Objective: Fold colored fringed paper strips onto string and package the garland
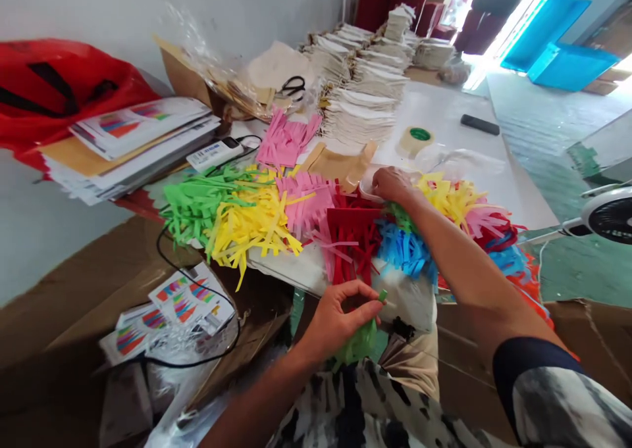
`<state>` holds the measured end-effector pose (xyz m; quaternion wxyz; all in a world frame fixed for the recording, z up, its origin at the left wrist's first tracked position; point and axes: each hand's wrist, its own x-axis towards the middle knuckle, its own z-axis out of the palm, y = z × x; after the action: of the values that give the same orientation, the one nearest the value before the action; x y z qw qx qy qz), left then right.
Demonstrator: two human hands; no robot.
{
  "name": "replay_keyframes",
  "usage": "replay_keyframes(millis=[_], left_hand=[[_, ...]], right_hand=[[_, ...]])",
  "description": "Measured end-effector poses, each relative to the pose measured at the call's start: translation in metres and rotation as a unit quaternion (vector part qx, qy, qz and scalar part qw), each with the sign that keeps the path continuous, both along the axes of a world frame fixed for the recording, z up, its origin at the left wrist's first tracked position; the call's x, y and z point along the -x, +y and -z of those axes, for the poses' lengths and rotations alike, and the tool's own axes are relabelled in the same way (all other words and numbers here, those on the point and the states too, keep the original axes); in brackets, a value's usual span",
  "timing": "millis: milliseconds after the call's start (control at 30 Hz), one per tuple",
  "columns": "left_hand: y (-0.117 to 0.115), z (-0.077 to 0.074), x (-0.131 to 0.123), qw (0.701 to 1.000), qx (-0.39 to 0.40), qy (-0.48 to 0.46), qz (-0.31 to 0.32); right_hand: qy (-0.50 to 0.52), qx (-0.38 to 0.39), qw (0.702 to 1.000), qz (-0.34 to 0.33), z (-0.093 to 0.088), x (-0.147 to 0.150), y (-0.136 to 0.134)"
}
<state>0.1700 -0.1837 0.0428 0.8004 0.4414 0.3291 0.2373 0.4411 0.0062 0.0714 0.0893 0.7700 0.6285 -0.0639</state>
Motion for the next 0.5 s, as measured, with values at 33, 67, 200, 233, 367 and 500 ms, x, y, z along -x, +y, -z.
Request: replay_keyframes(millis=[33, 67, 200, 233, 367, 500], left_hand=[[-0.001, -0.001, 0.002, 1.0, -0.002, -0.002, -0.002], [-0.003, -0.001, 0.003, 1.0, -0.005, -0.004, -0.006], [-0.005, -0.003, 0.011, 0.999, -0.023, -0.006, -0.028], [-0.005, -0.003, 0.013, 0.999, -0.034, -0.005, -0.033], [-0.002, -0.012, 0.018, 0.995, -0.091, 0.001, -0.048], [0.001, -0.027, 0.02, 0.982, -0.164, 0.009, -0.09]], right_hand=[[0.0, -0.008, 1.0, 0.007, 0.0, 0.001, 0.0], [0.001, -0.019, 1.0, 0.015, 0.0, 0.002, 0.0], [0.015, -0.07, 0.997, 0.03, -0.008, 0.005, -0.003], [0.019, -0.09, 0.995, 0.032, -0.013, 0.006, -0.005], [0.043, -0.195, 0.979, 0.026, -0.043, 0.015, -0.036], [0.303, -0.328, 0.895, -0.014, -0.061, 0.041, -0.112]])
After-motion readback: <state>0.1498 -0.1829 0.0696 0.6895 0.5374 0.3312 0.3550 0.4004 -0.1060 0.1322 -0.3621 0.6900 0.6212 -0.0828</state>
